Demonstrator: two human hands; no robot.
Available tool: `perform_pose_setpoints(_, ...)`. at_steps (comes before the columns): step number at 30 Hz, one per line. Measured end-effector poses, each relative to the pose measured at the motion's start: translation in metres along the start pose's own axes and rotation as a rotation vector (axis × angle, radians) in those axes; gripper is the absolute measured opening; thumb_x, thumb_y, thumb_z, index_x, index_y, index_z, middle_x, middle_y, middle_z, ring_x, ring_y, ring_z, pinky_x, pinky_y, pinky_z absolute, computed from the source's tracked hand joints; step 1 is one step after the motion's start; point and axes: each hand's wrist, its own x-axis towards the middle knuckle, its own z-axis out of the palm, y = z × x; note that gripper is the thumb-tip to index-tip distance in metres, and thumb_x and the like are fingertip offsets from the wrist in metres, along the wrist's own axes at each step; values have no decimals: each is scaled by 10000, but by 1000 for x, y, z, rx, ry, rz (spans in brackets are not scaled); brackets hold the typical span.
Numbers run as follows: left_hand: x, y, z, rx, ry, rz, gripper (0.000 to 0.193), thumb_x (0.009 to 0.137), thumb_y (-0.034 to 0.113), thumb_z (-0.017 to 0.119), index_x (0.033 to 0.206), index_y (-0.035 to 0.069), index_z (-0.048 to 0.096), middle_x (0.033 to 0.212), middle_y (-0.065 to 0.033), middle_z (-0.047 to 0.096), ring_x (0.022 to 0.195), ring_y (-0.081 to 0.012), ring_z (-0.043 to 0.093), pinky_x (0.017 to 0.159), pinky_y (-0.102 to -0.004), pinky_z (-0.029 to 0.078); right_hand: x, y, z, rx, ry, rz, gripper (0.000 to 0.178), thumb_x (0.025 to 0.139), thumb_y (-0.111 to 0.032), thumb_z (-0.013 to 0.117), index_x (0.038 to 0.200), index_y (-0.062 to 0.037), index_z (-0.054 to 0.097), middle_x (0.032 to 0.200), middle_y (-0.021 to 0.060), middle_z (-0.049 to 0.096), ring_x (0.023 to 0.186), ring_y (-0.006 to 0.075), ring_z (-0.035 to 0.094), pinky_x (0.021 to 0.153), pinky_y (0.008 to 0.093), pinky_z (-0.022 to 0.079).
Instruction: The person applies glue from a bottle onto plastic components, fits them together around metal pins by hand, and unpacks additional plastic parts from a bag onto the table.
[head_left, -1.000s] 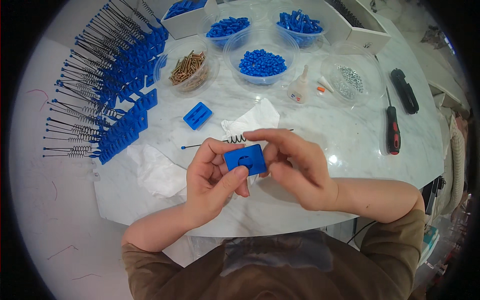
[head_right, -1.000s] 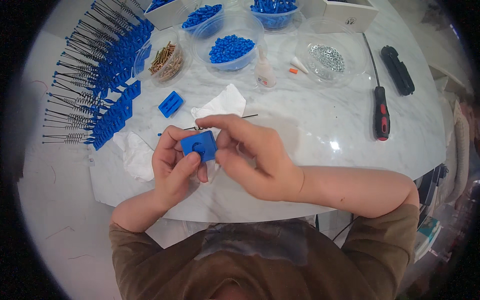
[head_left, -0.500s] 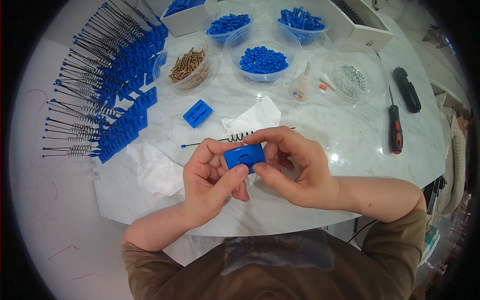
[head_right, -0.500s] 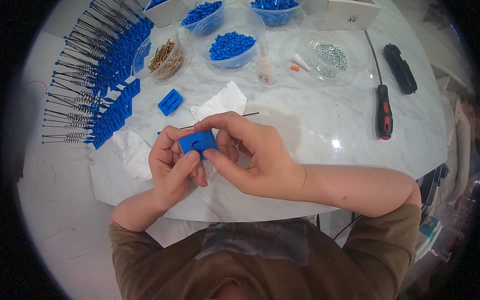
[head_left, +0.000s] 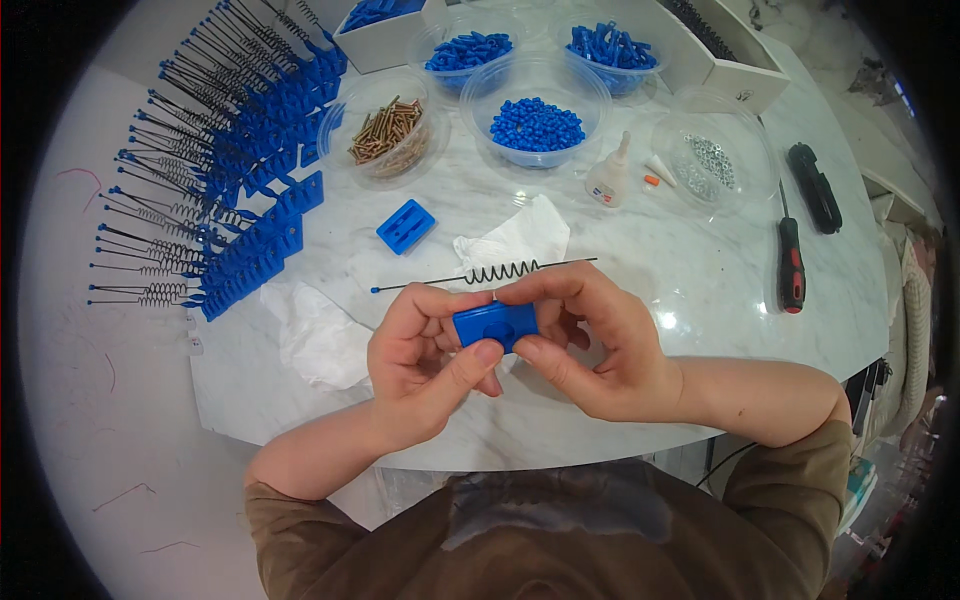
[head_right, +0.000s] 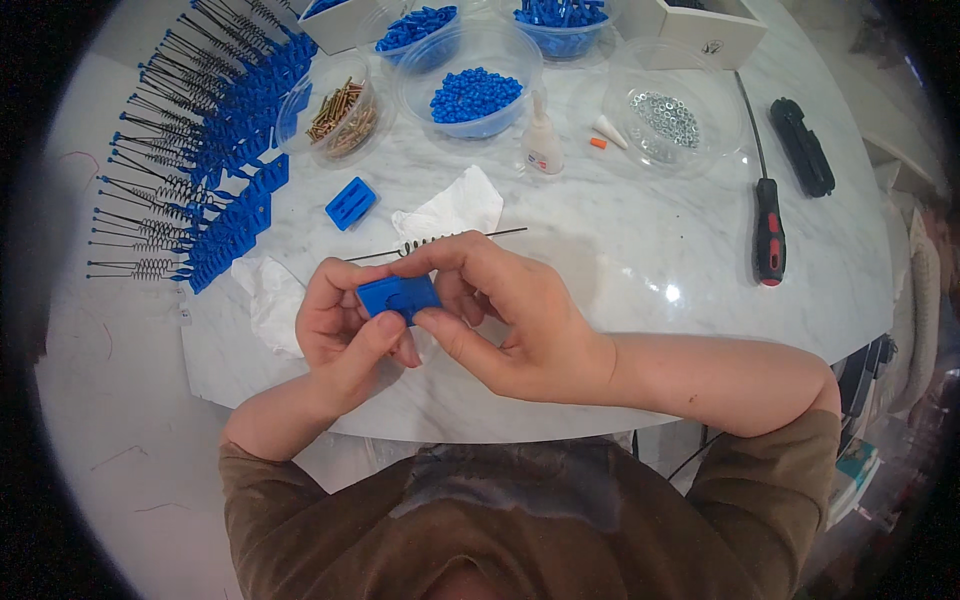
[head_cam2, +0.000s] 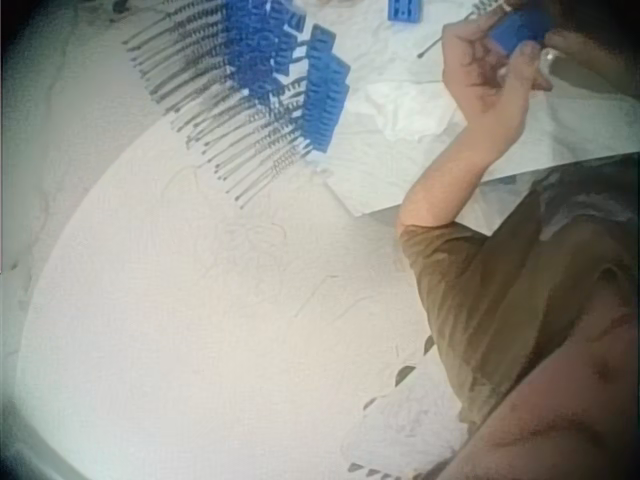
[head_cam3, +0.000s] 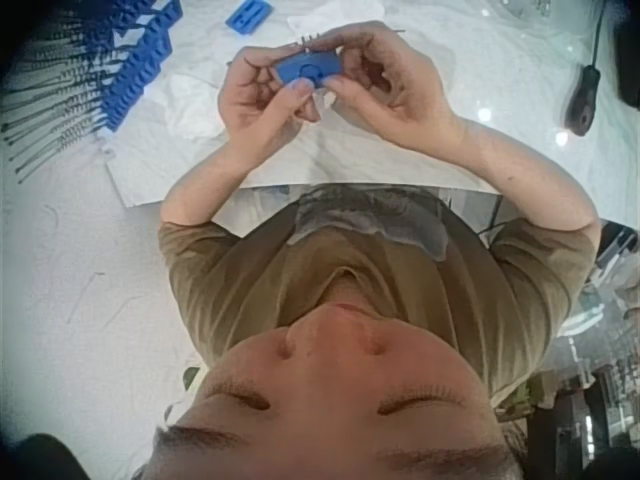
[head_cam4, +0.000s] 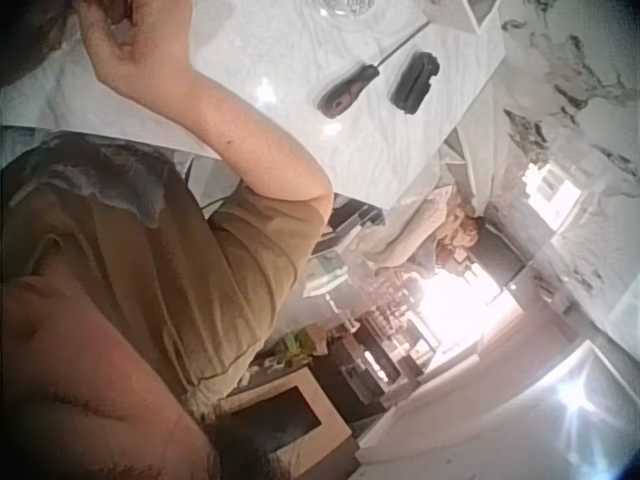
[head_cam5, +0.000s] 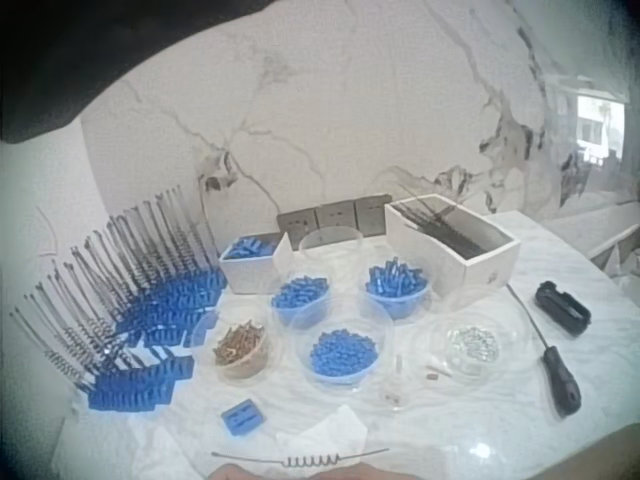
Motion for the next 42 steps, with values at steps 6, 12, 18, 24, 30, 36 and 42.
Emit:
perform_pose_setpoints(6, 16, -5, -8, 95, 389, 572, 345, 947, 39, 472, 1261, 1, 335, 991, -122, 560, 591, -116, 529, 522, -231, 436, -11, 5, 10, -182, 25, -214, 404, 803, -68, 682, 1179, -17, 542, 900, 88, 567, 817, 202, 593, 689, 327, 479)
perform_pose_setpoints(12, 25, -6, -7, 265, 371, 169, 310, 978, 149, 475, 1254, 46, 378, 971, -73, 578, 687, -125, 603, 547, -221, 410, -15, 8, 21, -809, -449, -389, 519, 876, -328, 569, 1225, 51, 509, 1246, 188, 506, 1205, 324, 465, 1007, 389, 383)
perform_pose_setpoints(18, 23, -3, -1, 244, 291, 27, 321, 967, 152, 498, 1246, 51, 374, 1071, -90, 566, 868, -177, 664, 608, -212, 463, -26, -5, 24, -932, -512, -373, 632, 870, -398, 551, 1208, 132, 492, 1267, 248, 490, 1232, 358, 436, 1036, 398, 351)
perform_pose_setpoints(24, 14, -4, 2, 192, 129, 18, 331, 957, 140, 514, 1244, 61, 368, 1081, -100, 569, 884, -213, 664, 641, -230, 488, -43, -37, 23, -1159, -684, -269, 696, 879, -432, 520, 1239, 162, 473, 1325, 322, 440, 1239, 404, 448, 1026, 434, 379)
perform_pose_setpoints(30, 17, -3, -1, 180, 145, 53, 325, 953, 138, 517, 1231, 60, 368, 1072, -110, 580, 881, -223, 663, 675, -258, 506, -49, -61, 15, -1195, -731, -179, 589, 855, -363, 552, 1159, 141, 556, 1267, 304, 493, 1189, 380, 493, 916, 412, 485)
perform_pose_setpoints(36, 19, -3, -1, 121, 223, 101, 315, 959, 138, 497, 1234, 35, 384, 952, -88, 582, 864, -228, 662, 713, -280, 510, -29, -66, 3, -1101, -794, -139, 215, 732, -174, 587, 867, -7, 599, 909, 109, 542, 860, 220, 552, 671, 305, 518)
perform_pose_setpoints(42, 22, -4, -6, -46, 290, 77, 308, 968, 159, 481, 1235, 23, 406, 733, -32, 526, 823, -228, 664, 715, -282, 511, -16, -38, 2, -1117, -778, -135, 227, 716, -107, 581, 913, -30, 498, 903, 96, 507, 809, 213, 541, 647, 298, 491)
